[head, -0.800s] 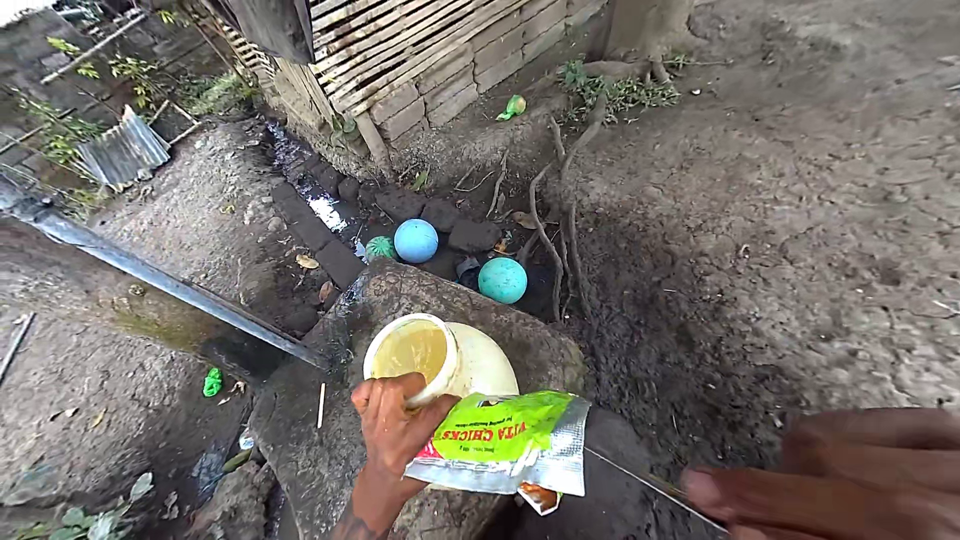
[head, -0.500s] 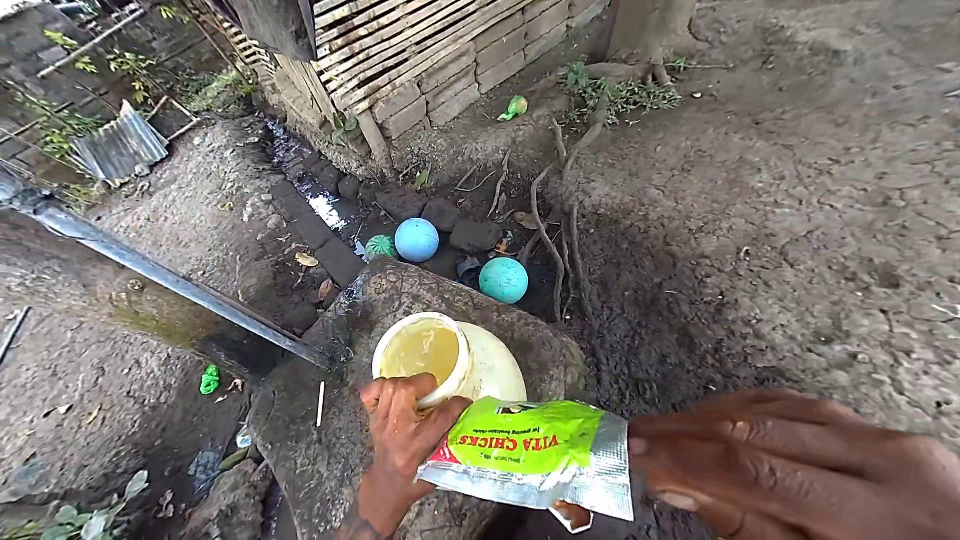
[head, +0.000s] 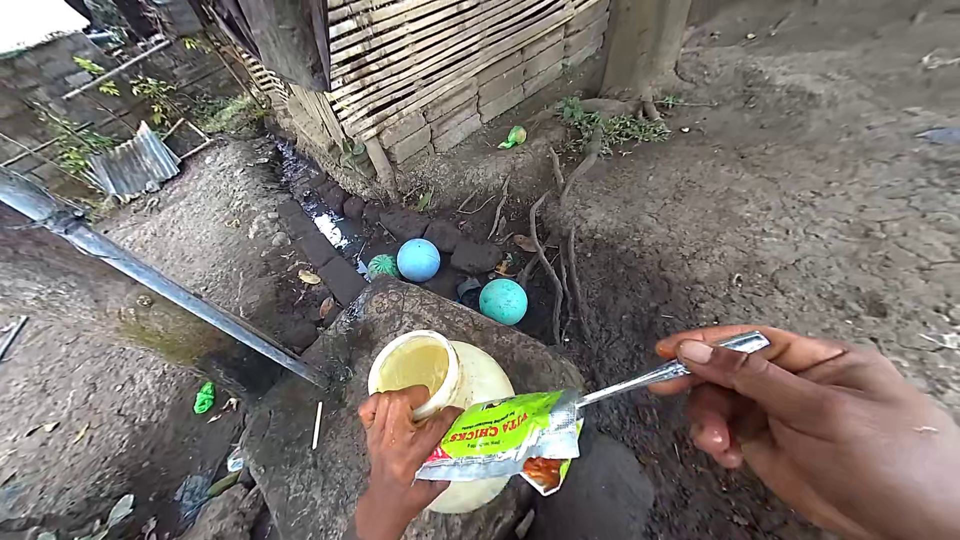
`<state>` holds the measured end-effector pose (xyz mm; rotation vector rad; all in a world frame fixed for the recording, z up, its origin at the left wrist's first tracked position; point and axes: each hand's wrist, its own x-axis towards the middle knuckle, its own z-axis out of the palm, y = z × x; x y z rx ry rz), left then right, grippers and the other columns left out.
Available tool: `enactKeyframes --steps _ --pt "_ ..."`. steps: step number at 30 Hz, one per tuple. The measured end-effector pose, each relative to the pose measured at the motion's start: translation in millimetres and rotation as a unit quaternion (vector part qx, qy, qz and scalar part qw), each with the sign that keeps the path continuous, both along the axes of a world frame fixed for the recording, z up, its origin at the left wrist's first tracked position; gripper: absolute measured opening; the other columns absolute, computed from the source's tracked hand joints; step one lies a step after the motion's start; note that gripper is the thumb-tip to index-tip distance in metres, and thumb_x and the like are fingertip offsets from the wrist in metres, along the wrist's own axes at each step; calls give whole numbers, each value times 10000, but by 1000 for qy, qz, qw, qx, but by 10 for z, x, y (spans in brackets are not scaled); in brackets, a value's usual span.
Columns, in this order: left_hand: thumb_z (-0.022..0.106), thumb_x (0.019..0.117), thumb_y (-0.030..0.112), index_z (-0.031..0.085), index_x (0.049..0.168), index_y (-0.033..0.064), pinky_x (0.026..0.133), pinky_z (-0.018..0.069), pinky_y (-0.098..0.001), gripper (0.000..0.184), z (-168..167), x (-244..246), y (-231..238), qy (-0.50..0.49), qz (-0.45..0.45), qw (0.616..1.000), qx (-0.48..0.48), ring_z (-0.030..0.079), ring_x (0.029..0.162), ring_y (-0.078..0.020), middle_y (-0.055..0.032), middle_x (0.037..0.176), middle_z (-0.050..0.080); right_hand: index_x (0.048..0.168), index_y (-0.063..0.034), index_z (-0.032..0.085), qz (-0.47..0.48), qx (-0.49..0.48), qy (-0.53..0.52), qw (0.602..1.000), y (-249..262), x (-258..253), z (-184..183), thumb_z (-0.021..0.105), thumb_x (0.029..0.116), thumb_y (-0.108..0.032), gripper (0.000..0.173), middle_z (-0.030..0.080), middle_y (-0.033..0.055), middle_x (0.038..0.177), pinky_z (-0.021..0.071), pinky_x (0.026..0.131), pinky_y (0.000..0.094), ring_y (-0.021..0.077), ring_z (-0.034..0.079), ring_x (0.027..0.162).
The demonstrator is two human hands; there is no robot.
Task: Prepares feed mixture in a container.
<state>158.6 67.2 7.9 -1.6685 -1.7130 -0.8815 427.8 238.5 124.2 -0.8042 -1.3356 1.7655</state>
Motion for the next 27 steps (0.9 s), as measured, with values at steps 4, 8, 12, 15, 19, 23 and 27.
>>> enactKeyframes --steps 4,8,12,15,19,23,27 --pt "492 1002 476 653 1007 292 918 303 -337 245 -15 -14 26 -6 -3 1000 6 480 932 -149 -8 945 490 925 -75 669 -32 -44 -3 999 88 42 40 413 1055 -9 295 752 40 696 505 374 185 66 631 435" --pt "482 1002 485 653 1007 296 926 297 -339 255 -31 -40 19 -12 1 1000 11 478 931 -144 -3 942 484 904 -75 652 -90 -68 -17 994 180 100 38 403 1062 -22 299 728 30 654 480 355 177 58 604 410" --pt "480 997 504 645 1007 298 923 295 -336 264 -30 -58 -11 -4 4 1000 15 474 924 -141 -3 941 480 887 -80 643 -112 -60 -2 992 315 89 70 393 1065 -26 312 728 24 652 478 358 170 52 601 409" --pt "465 999 538 640 1018 306 930 297 -343 291 -33 -57 -47 3 4 1000 12 477 926 -152 -7 948 479 899 -73 639 -97 -33 9 995 403 -101 179 402 1053 -28 286 727 20 669 491 373 175 57 610 428" --pt "461 1021 530 636 994 297 930 295 -348 293 -13 3 -65 7 5 1000 6 475 910 -171 -14 917 475 951 -20 618 -34 -23 5 999 365 -552 327 462 1059 -18 190 721 51 674 513 395 200 84 628 449" --pt "527 1018 469 617 959 280 905 298 -349 218 12 77 -58 20 -2 1000 9 471 875 -177 -16 886 475 1030 24 639 65 39 -23 997 184 -983 273 541 1038 -22 109 731 76 743 541 433 227 100 641 479" --pt "527 1020 459 604 949 285 908 295 -331 203 -11 102 -58 23 -9 1000 13 468 886 -157 1 895 476 1060 -15 702 221 265 -92 934 65 -1198 80 584 1024 -117 160 695 5 764 561 505 205 34 625 532"
